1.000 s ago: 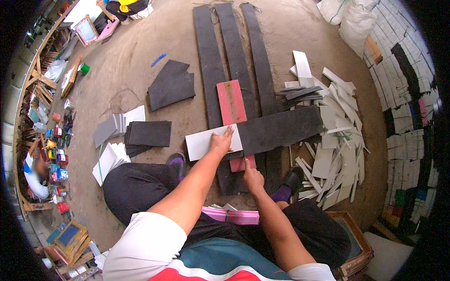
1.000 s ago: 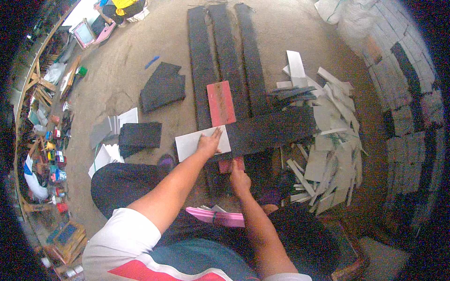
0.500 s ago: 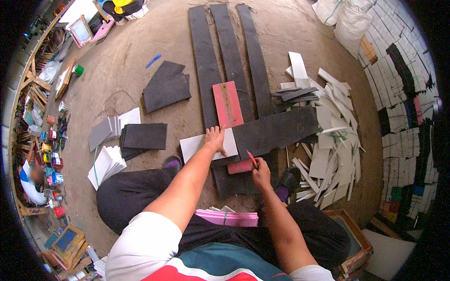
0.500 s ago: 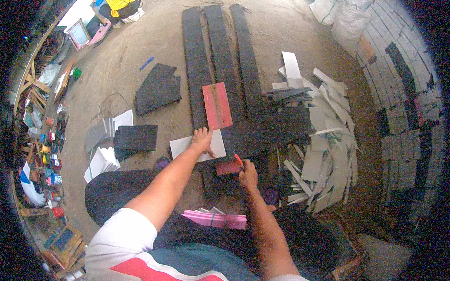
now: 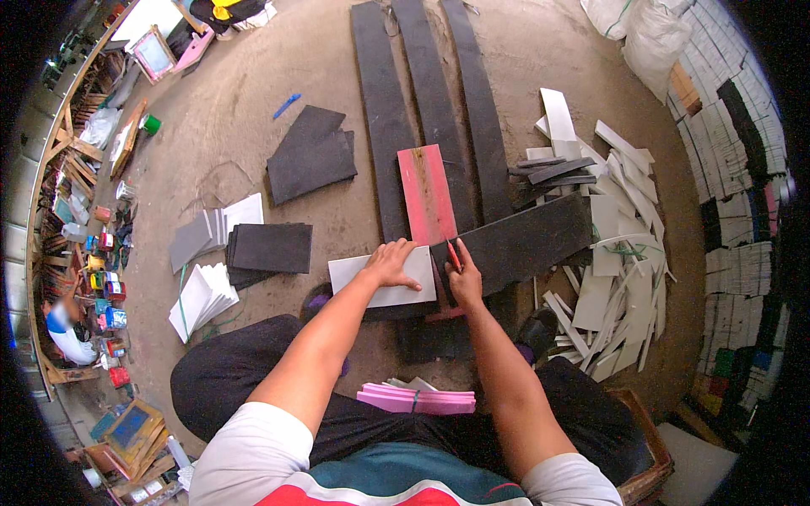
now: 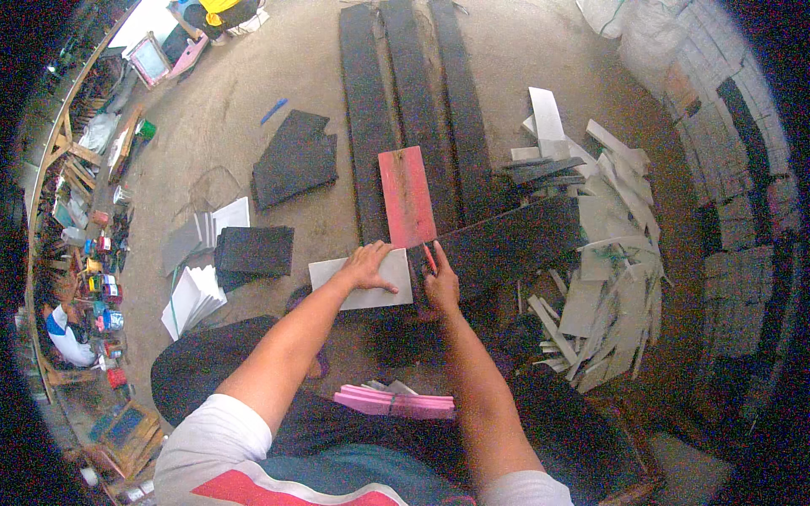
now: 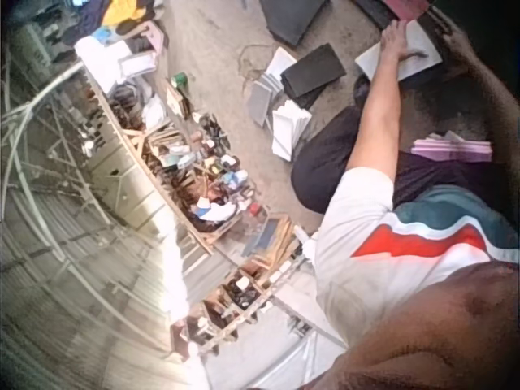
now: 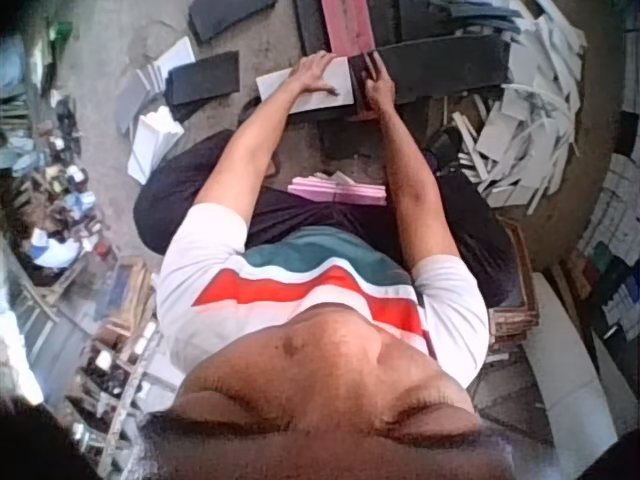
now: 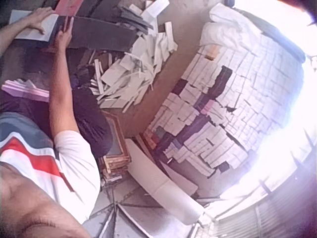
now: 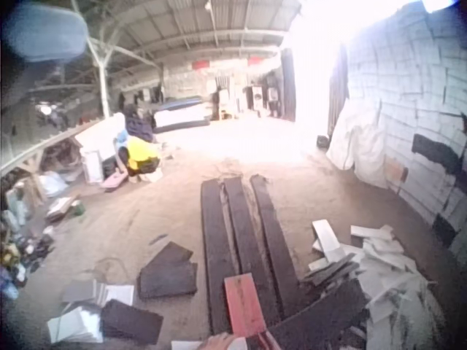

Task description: The person sits on the floor and repeatedly scores white rectangular boards using a red utility knife. They place each board on a red guide, score one edge, flip the board, and score the opposite edge before stacking the finished pieces.

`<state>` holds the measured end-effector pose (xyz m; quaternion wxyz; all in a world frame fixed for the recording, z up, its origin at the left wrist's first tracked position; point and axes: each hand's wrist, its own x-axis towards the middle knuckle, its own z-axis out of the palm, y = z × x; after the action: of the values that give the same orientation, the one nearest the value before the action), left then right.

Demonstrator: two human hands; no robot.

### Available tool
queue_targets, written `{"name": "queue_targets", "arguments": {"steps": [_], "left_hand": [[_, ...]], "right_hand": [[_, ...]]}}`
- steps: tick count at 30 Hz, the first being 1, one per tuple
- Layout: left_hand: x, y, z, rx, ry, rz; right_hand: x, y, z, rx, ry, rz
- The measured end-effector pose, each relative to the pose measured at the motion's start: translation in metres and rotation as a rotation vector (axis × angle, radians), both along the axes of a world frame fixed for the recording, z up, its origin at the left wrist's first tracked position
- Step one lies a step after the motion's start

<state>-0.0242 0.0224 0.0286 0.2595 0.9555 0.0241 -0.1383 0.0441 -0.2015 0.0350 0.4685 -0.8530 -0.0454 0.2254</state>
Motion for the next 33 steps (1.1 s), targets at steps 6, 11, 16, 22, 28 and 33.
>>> {"name": "queue_targets", "arguments": {"steps": [6,11,16,22,28,33], "left_hand": [[0.008,0.004,0.016,-0.043,0.043,-0.009],[0.009,0.022,0.033,0.097,-0.003,-0.07],[0.005,0.017,0.023,0.057,-0.075,0.082],[0.011,-0.001,0.025,-0.028,-0.197,0.138],[0.012,-0.019,0.046,0.115,-0.428,0.534],[-0.015,0.008,0.034,-0.073,-0.155,1.084]], "right_hand": [[0.016,0.007,-0.004,-0.208,0.068,0.03],[0.018,0.018,-0.014,-0.288,0.009,-0.079],[-0.002,0.036,-0.012,0.315,0.098,-0.06],[-0.01,0.025,-0.001,0.514,0.268,-0.005],[0.011,-0.012,0.011,0.541,0.248,-0.165],[0.022,-0.046,-0.013,0.455,0.199,-0.315]]}}
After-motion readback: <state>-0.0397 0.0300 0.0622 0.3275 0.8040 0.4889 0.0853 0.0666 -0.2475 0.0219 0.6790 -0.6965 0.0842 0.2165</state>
